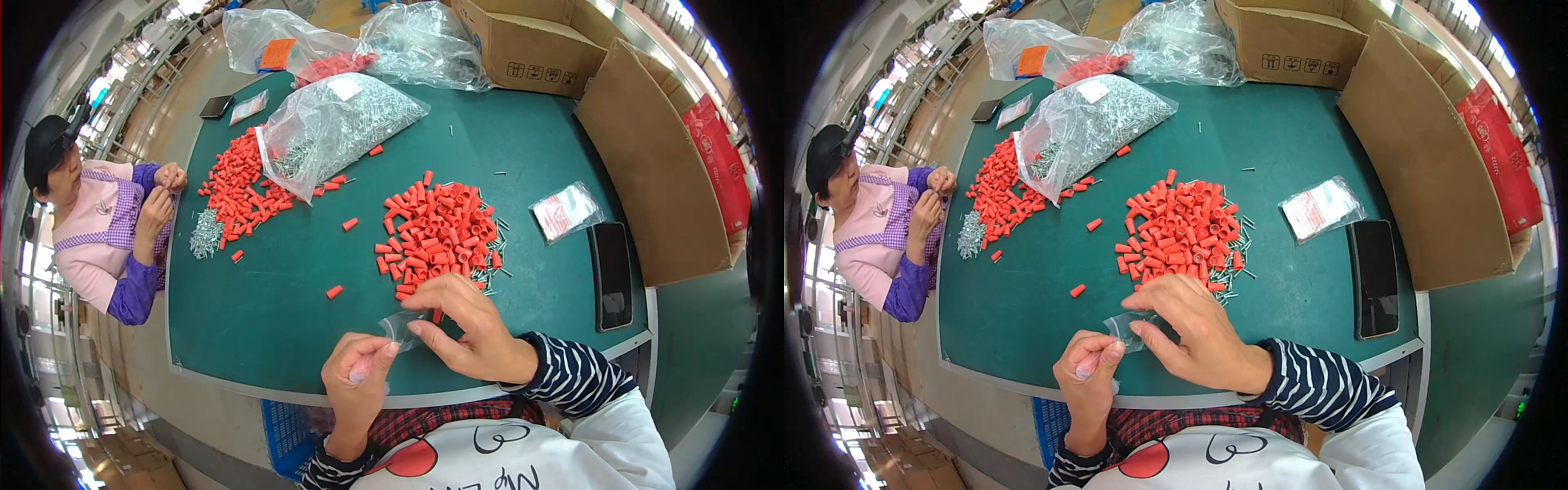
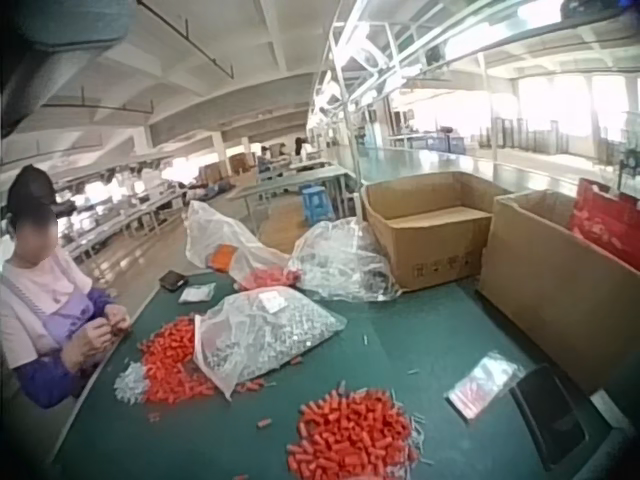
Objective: The person packages hardware by putting plastic wall plugs and screws into small plastic bags by hand and sealing them.
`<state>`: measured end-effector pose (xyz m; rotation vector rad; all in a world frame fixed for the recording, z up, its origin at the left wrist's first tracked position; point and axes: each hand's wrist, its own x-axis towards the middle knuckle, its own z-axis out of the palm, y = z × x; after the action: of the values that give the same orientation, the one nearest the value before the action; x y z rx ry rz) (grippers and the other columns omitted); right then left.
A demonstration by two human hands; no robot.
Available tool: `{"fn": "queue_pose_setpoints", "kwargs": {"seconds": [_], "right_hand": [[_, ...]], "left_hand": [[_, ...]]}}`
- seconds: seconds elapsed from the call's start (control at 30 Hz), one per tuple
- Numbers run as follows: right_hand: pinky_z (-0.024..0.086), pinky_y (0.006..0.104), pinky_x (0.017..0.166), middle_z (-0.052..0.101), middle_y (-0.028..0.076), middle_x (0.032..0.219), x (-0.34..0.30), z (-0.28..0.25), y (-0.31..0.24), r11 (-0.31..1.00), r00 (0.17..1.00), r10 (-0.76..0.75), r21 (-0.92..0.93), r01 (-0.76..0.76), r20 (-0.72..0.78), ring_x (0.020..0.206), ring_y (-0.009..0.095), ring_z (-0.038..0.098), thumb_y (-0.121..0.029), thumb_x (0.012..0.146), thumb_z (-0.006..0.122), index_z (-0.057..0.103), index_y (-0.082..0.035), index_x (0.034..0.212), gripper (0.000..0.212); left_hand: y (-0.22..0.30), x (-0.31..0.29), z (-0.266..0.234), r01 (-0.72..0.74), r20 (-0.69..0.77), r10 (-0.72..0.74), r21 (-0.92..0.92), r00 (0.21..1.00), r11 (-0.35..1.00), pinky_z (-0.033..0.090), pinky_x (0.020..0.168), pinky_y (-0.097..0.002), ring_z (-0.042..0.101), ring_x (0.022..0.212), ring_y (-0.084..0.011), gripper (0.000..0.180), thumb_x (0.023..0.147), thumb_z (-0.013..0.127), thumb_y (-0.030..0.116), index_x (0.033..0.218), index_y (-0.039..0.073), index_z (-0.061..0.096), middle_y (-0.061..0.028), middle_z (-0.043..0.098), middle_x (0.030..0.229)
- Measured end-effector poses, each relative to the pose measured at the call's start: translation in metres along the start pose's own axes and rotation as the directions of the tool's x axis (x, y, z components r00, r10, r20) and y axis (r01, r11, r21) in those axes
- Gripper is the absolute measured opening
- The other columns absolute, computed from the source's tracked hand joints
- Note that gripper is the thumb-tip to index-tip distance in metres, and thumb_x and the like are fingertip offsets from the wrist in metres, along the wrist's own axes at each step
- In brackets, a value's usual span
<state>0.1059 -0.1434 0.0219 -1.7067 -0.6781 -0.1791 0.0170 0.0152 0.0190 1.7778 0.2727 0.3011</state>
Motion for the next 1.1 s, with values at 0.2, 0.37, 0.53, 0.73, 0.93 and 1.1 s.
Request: {"fn": "queue_pose_setpoints", "kwargs": {"seconds": [0.2, 0.37, 0.53, 0.73, 0.93, 1.1], "right_hand": [[0.045, 0.0369, 0.074, 0.065, 0.007, 0.087, -0.005, -0.009, -0.005, 0.996, 0.962, 0.008, 0.087, -0.033, 0.274, 0.079, 0.024, 0.062, -0.009, 0.083, 0.070, 0.068, -0.003, 0.095, 0.014], [0.047, 0.0344, 0.071, 0.066, 0.008, 0.085, -0.004, -0.011, -0.006, 0.987, 0.928, 0.091, 0.094, -0.133, 0.361, 0.077, 0.023, 0.063, -0.008, 0.083, 0.072, 0.069, -0.002, 0.091, 0.011], [0.048, 0.0356, 0.072, 0.066, 0.009, 0.085, -0.009, -0.006, 0.003, 0.996, 0.928, 0.048, 0.049, -0.071, 0.369, 0.078, 0.026, 0.064, -0.007, 0.084, 0.070, 0.067, -0.003, 0.090, 0.008], [0.046, 0.0388, 0.071, 0.060, 0.010, 0.084, -0.011, 0.000, 0.003, 0.999, 0.929, -0.041, -0.011, 0.049, 0.369, 0.078, 0.030, 0.059, -0.010, 0.087, 0.067, 0.061, -0.004, 0.089, 0.010], [0.044, 0.0411, 0.070, 0.056, 0.011, 0.082, -0.017, 0.007, -0.001, 0.988, 0.939, -0.064, -0.108, 0.106, 0.338, 0.078, 0.031, 0.056, -0.012, 0.088, 0.066, 0.057, -0.003, 0.088, 0.012], [0.042, 0.0393, 0.069, 0.053, 0.011, 0.082, -0.017, 0.006, 0.000, 0.978, 0.942, -0.166, -0.071, 0.195, 0.293, 0.079, 0.029, 0.054, -0.009, 0.081, 0.067, 0.059, -0.003, 0.090, 0.013]], "left_hand": [[-0.002, -0.002, 0.002, -0.172, -0.011, 0.175, 0.121, 0.984, 0.978, 0.043, 0.061, -0.0245, 0.055, 0.070, -0.0114, 0.014, 0.080, 0.079, 0.004, 0.080, 0.000, 0.066, -0.0054, 0.062, 0.081], [-0.006, -0.002, 0.005, -0.343, 0.018, 0.349, 0.234, 0.937, 0.910, 0.045, 0.062, -0.0264, 0.057, 0.070, -0.0155, 0.017, 0.076, 0.081, 0.000, 0.080, 0.002, 0.064, -0.0068, 0.062, 0.081], [-0.004, -0.004, 0.005, -0.340, 0.055, 0.337, 0.251, 0.940, 0.906, 0.047, 0.065, -0.0268, 0.060, 0.074, -0.0159, 0.015, 0.075, 0.076, -0.005, 0.081, 0.000, 0.064, -0.0078, 0.064, 0.083], [0.006, -0.006, -0.007, -0.134, 0.067, 0.125, 0.162, 0.990, 0.978, 0.047, 0.062, -0.0268, 0.060, 0.068, -0.0152, 0.009, 0.078, 0.071, -0.005, 0.083, -0.001, 0.066, -0.0086, 0.064, 0.079], [0.005, -0.002, -0.005, -0.151, -0.082, 0.174, 0.230, 0.981, 0.961, 0.040, 0.058, -0.0242, 0.051, 0.066, -0.0102, 0.007, 0.079, 0.068, -0.005, 0.077, -0.002, 0.062, -0.0053, 0.058, 0.076], [0.003, -0.005, -0.007, -0.142, -0.021, 0.150, 0.207, 0.989, 0.968, 0.040, 0.056, -0.0257, 0.051, 0.064, -0.0107, 0.007, 0.080, 0.066, -0.005, 0.076, -0.002, 0.061, -0.0056, 0.058, 0.075]]}}
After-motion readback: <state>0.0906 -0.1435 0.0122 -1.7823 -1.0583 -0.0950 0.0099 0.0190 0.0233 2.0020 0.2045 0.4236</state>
